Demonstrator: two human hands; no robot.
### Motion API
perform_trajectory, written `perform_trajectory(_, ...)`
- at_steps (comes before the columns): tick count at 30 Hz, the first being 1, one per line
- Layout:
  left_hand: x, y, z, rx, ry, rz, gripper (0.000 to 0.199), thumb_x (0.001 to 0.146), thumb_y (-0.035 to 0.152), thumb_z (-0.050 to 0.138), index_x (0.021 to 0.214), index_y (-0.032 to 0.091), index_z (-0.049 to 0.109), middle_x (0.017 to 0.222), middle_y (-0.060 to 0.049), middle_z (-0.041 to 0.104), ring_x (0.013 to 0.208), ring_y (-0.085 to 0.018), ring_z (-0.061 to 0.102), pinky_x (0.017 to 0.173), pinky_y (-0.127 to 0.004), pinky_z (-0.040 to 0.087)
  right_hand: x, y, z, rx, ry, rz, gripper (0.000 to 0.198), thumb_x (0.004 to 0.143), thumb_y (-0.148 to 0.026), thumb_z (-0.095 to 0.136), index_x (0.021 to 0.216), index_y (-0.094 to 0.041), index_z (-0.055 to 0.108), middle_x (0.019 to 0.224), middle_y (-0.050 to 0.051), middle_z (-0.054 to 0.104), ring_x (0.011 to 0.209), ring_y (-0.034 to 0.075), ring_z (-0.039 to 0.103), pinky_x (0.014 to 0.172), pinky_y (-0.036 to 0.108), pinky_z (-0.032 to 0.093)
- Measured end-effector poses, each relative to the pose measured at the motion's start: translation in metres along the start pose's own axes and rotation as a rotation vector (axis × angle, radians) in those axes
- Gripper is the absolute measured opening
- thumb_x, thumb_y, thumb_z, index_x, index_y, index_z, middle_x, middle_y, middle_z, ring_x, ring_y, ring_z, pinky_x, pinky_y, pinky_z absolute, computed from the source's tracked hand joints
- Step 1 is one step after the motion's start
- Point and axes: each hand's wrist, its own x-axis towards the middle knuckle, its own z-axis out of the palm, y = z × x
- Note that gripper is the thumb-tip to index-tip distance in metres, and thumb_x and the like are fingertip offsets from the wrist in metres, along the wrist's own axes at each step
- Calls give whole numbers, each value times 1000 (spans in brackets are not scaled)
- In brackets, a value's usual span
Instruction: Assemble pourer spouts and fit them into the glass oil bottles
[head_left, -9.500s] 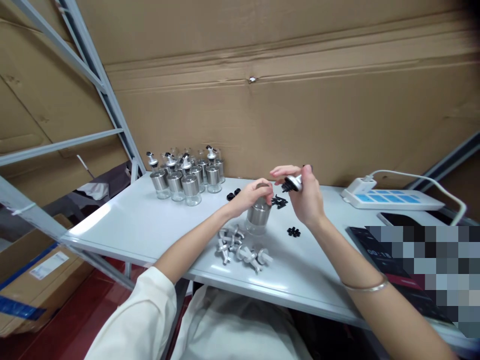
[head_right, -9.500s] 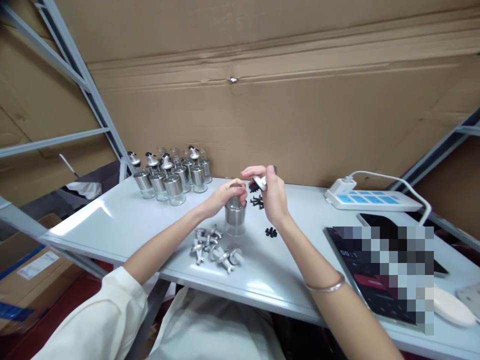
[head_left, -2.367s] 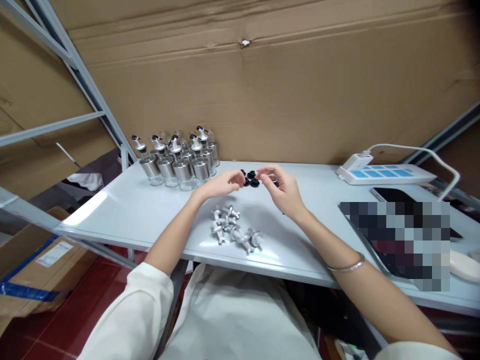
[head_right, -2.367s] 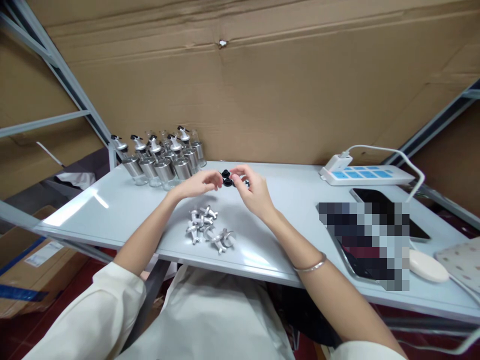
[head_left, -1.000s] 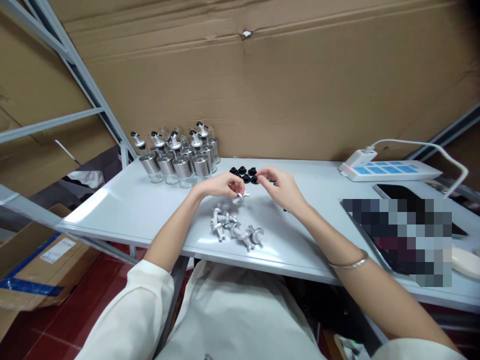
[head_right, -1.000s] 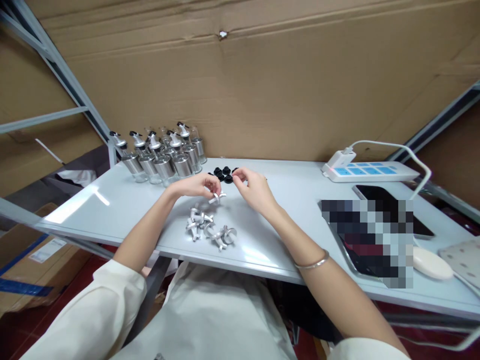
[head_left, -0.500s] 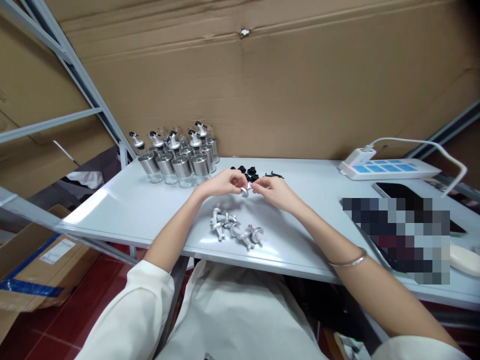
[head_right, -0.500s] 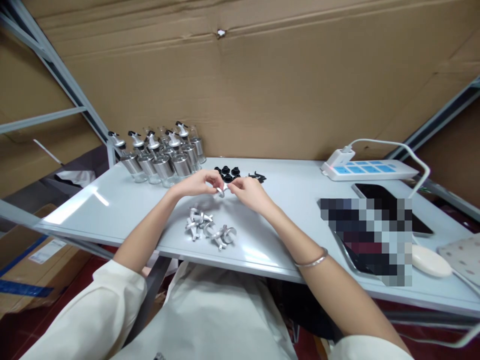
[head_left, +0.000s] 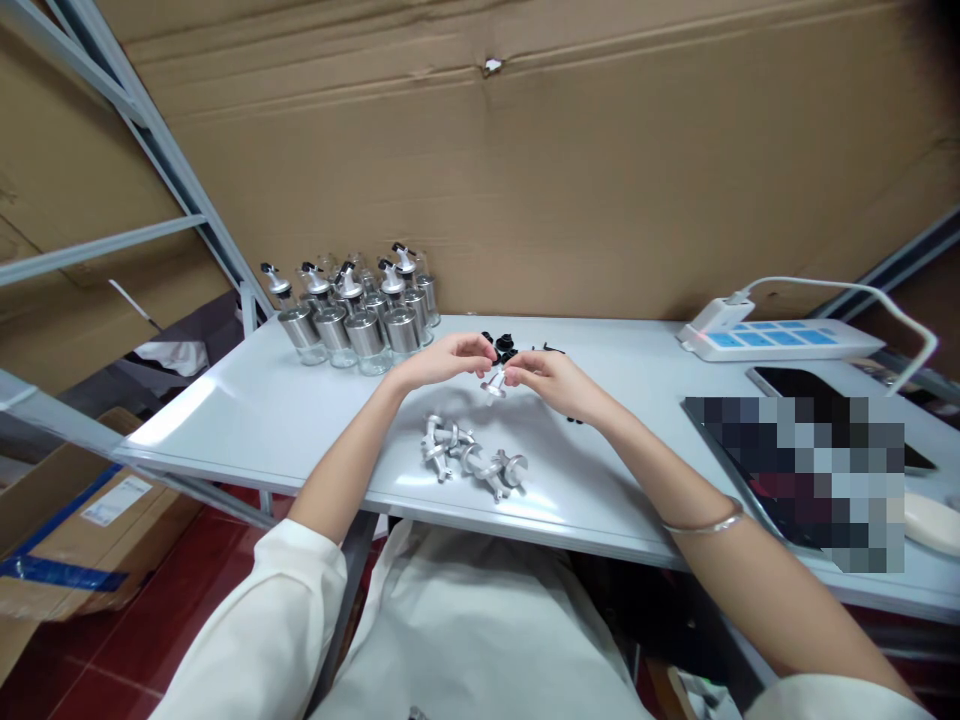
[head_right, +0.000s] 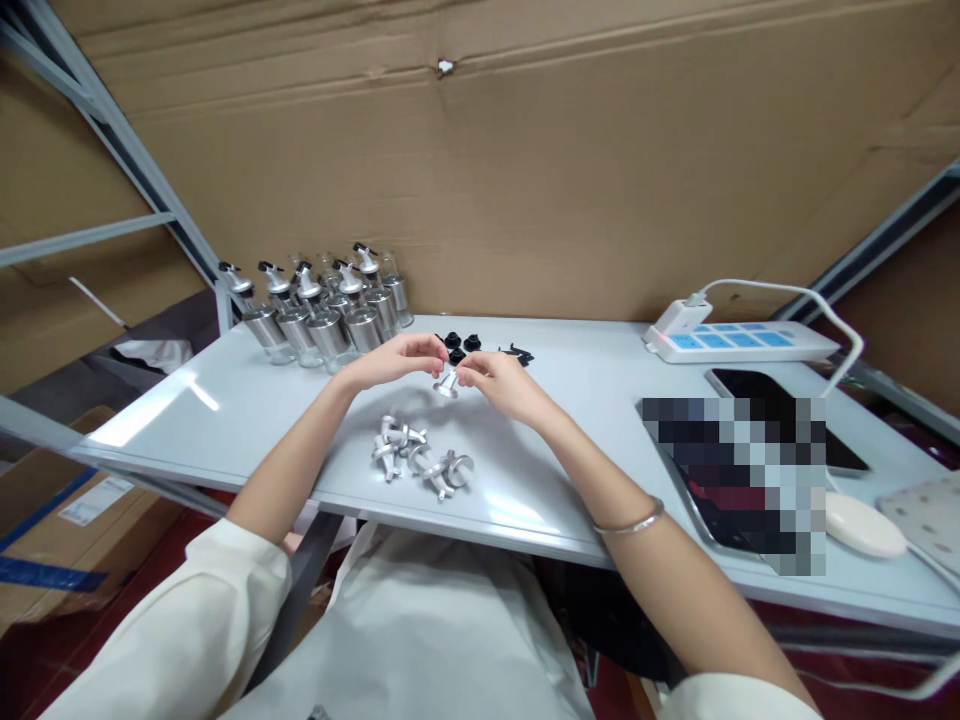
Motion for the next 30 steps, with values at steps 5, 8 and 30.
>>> perform_trajectory(5,1,0,2,89,-71,-69,22,79,33,65,86,12,65,77,0,65,74,-11,60,77,-28,46,-2,-1,-1,12,-28,-26,25,80,-38,55,78,-18,70,80,5,74,79,20,66,76,32,48)
perform_trajectory(8,0,2,3,111,-77,-69,22,78,33,65,84,13,66,75,0,65,74,-12,60,76,-27,46,-2,0,0,7,-26,-19,26,81,-41,56,78,-19,70,80,5,74,78,20,66,74,33,48)
perform_trajectory(30,-1,6,10,26,-8,-72,13,75,23,66,77,10,64,67,0,64,65,-9,58,72,-26,45,6,18,-34,-386,140,30,25,85,-32,49,82,-19,70,84,7,75,77,21,66,75,32,47)
